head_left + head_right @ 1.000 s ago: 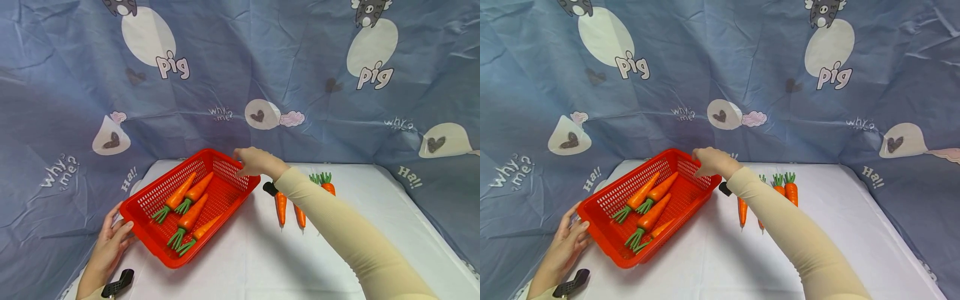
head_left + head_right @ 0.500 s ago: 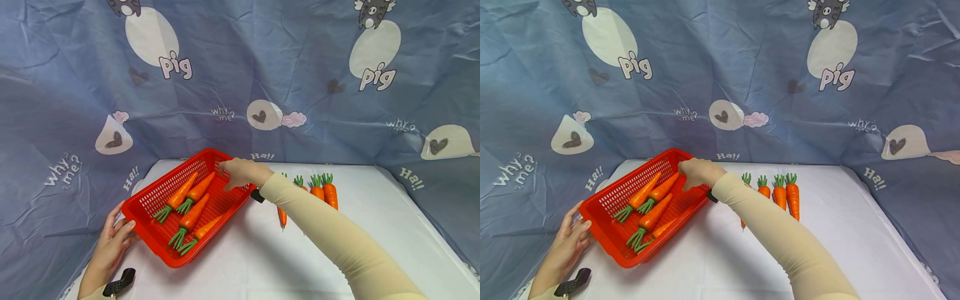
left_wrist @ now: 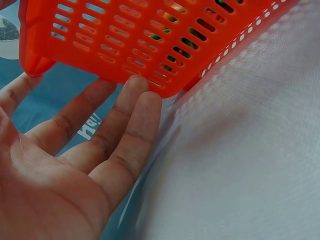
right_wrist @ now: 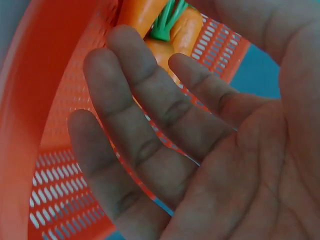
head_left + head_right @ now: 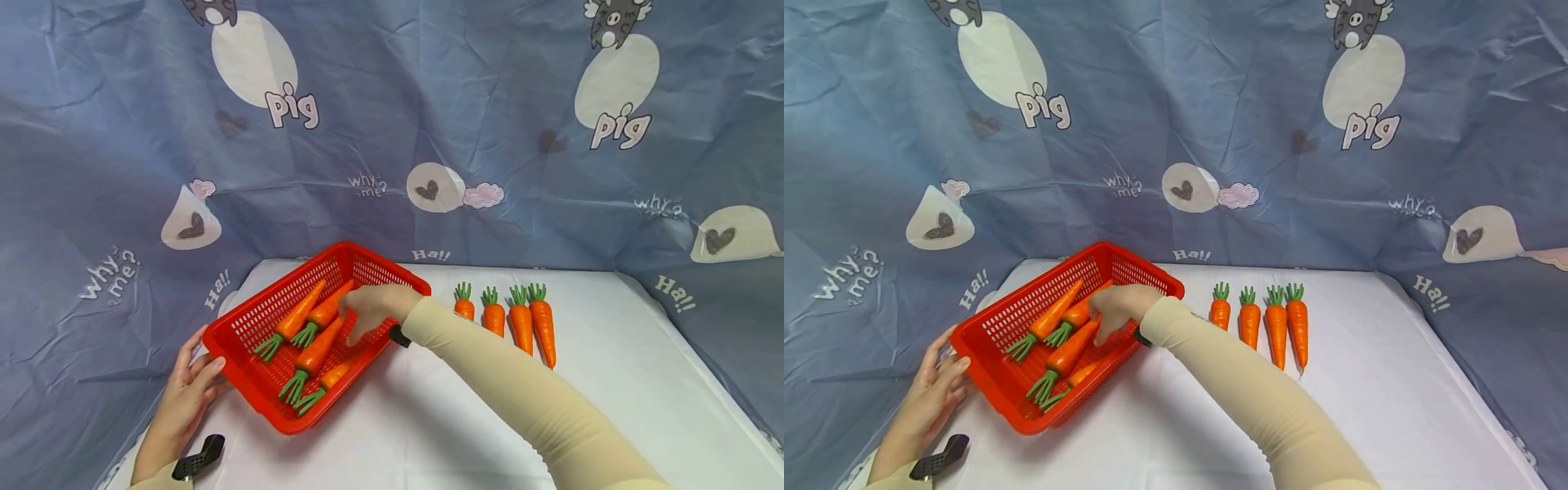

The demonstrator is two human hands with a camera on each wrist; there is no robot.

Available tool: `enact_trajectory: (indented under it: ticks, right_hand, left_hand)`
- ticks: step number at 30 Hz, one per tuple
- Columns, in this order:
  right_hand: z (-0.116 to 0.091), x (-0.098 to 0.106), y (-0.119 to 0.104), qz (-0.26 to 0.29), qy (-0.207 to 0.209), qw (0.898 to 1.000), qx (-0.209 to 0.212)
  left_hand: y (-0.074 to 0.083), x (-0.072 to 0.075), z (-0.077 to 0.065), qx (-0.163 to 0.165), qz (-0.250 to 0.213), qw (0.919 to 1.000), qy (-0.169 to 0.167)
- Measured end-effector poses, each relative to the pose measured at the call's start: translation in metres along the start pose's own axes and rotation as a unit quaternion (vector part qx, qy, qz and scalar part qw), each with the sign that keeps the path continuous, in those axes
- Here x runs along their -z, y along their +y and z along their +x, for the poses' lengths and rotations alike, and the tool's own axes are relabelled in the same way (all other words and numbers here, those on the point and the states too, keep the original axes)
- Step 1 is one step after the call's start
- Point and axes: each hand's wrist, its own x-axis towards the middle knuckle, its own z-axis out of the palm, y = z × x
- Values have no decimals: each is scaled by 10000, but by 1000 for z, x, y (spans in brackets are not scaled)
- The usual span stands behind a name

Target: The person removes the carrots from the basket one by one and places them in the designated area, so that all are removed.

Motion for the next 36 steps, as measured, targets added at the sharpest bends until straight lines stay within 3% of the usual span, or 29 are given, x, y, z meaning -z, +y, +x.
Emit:
enact_trajectory:
  ticks: [8, 18, 25, 36]
  right_hand:
    - [6, -11, -11, 40, -444, 9990, -103]
    - [18, -20, -18, -96, -1014, 9946, -187]
    - [21, -22, -21, -54, -1279, 9913, -322]
    - [26, -24, -21, 302, -1258, 9916, 81]
  left_hand:
    - [2, 0, 0, -26, 153, 9999, 50]
    - [0, 0, -1, -439, -38, 9989, -152]
    - [1, 0, -1, -381, 20, 9992, -125]
    - [2, -1, 0, -175, 43, 9998, -39]
